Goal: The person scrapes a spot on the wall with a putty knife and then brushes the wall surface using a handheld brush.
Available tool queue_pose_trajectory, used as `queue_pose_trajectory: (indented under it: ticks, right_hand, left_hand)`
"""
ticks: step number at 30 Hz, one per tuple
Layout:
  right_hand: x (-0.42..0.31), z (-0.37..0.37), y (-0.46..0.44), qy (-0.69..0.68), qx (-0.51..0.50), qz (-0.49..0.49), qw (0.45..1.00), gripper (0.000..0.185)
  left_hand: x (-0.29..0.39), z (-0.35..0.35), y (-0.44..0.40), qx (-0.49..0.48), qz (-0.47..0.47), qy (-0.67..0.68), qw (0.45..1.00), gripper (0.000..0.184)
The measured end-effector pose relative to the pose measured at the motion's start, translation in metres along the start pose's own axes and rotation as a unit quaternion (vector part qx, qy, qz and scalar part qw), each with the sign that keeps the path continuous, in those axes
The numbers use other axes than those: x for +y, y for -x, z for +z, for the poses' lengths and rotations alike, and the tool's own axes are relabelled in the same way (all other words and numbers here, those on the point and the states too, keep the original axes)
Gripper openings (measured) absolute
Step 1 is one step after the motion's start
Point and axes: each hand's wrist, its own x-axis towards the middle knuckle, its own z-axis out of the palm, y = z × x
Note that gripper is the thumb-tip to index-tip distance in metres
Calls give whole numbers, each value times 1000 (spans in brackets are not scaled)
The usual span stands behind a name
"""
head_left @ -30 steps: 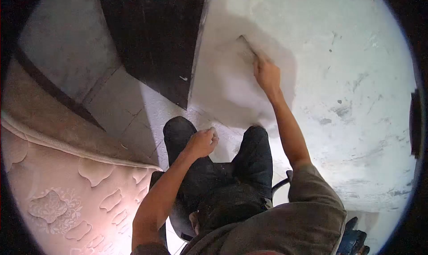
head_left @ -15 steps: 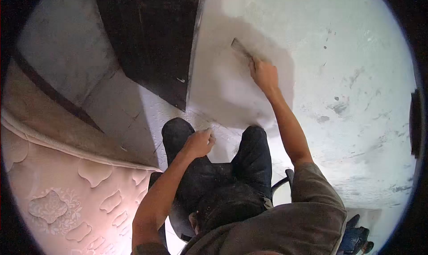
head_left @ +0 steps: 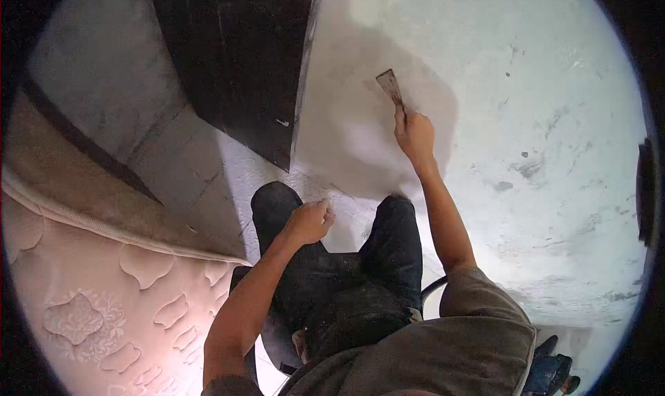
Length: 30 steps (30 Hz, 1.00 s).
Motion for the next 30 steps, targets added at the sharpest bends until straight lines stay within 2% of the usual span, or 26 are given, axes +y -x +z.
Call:
queue_pose_trajectory:
  ticks: [4, 7, 11, 14, 16, 20, 22, 27, 29, 30]
  right_hand:
    - [5, 12, 10, -93, 31, 3, 995, 25]
    - [3, 13, 8, -130, 6, 19, 991, 27]
    - [2, 30, -9, -106, 4, 29, 994, 27]
    - [-3, 39, -16, -128, 52, -9, 990, 29]
    - [-14, 33, -12, -93, 16, 28, 995, 30]
    - [-16, 7, -1, -86, -8, 35, 996, 30]
    - [-20, -8, 0, -90, -22, 95, 991, 29]
    - [-26, -26, 16, -200, -65, 102, 972, 29]
    - [-30, -14, 43, -284, -86, 153, 943, 31]
    - [-33, -4, 60, -280, -78, 135, 947, 30]
  left_hand:
    - [-1, 0, 0, -28, -2, -13, 1000, 21]
    - [-6, 3, -1, -32, 3, -8, 999, 21]
    - [-6, 3, -1, -30, -8, -8, 999, 23]
    - [-6, 5, -1, -37, -17, -3, 999, 23]
    - [-7, 5, 0, -30, -10, -6, 999, 22]
    - [-8, -1, 2, -24, -12, -19, 999, 21]
    - [-8, -1, 1, -27, -14, -8, 1000, 21]
    - [4, -4, 1, -6, -10, -32, 999, 23]
    - [16, -14, -1, -2, -45, 72, 996, 29]
    - [21, -17, -2, -3, -44, 66, 997, 29]
